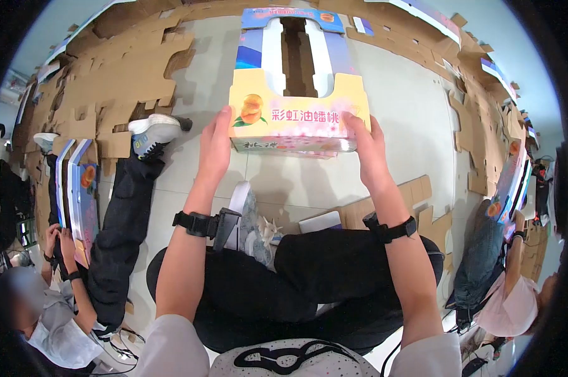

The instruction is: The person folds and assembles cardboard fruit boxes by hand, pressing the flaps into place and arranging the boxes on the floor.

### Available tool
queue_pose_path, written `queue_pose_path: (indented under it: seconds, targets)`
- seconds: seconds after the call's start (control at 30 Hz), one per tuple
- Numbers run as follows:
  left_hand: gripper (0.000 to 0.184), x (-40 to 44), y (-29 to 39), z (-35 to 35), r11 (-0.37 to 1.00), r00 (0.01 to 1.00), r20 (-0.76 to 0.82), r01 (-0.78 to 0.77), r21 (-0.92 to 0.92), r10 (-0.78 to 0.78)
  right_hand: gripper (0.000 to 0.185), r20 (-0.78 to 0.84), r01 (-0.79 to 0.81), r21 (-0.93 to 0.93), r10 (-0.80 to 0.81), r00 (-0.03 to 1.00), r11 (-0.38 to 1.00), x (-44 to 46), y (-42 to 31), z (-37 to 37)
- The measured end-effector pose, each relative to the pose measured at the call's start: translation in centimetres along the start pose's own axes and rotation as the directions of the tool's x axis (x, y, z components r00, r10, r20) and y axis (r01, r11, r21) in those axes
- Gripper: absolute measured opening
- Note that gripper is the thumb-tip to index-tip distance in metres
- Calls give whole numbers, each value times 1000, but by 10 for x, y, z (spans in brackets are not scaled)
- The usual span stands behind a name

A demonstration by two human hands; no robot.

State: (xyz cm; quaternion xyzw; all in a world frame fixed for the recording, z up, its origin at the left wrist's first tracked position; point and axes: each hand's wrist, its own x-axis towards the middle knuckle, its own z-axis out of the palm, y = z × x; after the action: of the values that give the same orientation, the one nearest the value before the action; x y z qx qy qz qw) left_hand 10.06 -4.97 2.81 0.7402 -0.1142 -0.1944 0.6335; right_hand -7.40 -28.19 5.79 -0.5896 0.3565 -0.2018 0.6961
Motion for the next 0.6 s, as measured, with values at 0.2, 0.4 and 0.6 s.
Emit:
queue_pose_path:
  seconds: [0.2,0.4,0.6]
  targets:
    - [62,-7,-5,18,983,1000,4,-10,182,9,81,16,-113,-15,113,993,993,1,16,2]
    - [59,-4,1,16,995,997,-76,35,91,-29,88,80,-99,-132,110,991,986,0,19,5]
    - [56,-2,3,9,999,997,-70,36,7,-35,90,93,-66,-175,83,992,982,-9,14,14]
